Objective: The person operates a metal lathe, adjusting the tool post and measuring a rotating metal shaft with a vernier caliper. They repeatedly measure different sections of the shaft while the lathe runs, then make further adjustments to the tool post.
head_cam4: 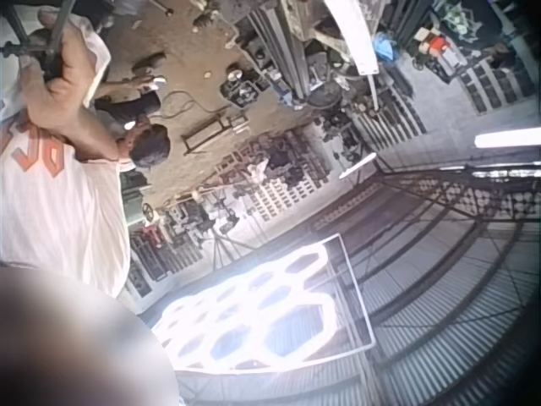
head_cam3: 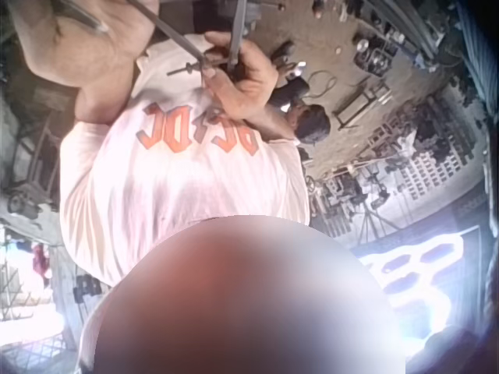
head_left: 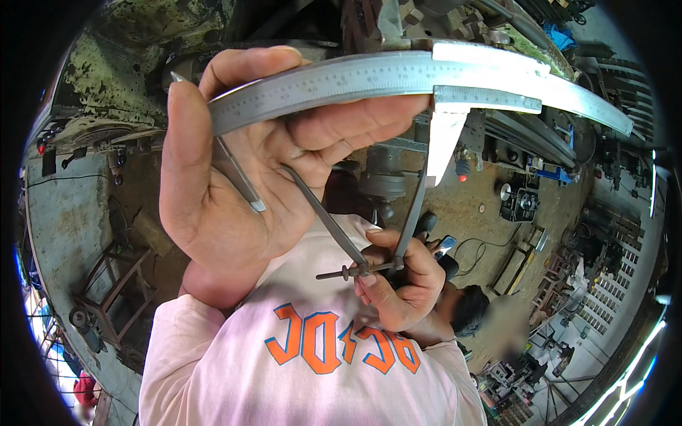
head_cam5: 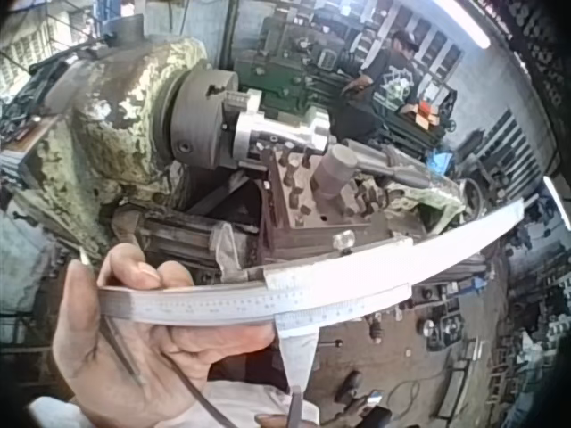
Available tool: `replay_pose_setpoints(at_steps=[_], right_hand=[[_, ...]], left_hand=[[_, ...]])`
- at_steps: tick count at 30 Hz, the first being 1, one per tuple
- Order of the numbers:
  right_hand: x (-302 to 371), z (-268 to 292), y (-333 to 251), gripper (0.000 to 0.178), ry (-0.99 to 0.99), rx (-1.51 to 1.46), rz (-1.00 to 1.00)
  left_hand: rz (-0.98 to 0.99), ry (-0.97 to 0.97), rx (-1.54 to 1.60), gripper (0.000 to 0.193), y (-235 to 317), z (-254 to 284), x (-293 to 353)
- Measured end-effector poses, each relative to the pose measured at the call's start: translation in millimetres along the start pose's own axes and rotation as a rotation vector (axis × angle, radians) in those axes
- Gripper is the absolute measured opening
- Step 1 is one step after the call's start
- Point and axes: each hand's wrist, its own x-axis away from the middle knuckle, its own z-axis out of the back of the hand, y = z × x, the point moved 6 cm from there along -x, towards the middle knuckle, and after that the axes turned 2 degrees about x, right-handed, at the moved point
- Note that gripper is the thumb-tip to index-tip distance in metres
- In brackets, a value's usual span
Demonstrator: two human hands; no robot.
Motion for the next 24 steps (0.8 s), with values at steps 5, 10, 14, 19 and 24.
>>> replay_pose_setpoints(at_steps=[5,10,14,19,24], right_hand=[[-2,-2,-2,0.046,-0.013,-0.011,0.012],[-4,0,0,0.045,-0.035,-0.027,0.033],[-8,19,10,0.045,0.047,-0.193,-0.053],[-47,86,30,0.047,0.413,-0.326,0.007],[-106,160,38,0.049,0.625,-0.319,0.121]], left_hand=[[0.002,0.035,0.011,0.064,0,-2,-1],[-0.024,0.058,0.079,0.064,1,3,-2],[-0.132,0.232,0.128,0.061,20,17,3],[-0.201,0.543,0.058,0.053,56,47,33],[-0.187,0.767,0.018,0.043,67,77,78]])
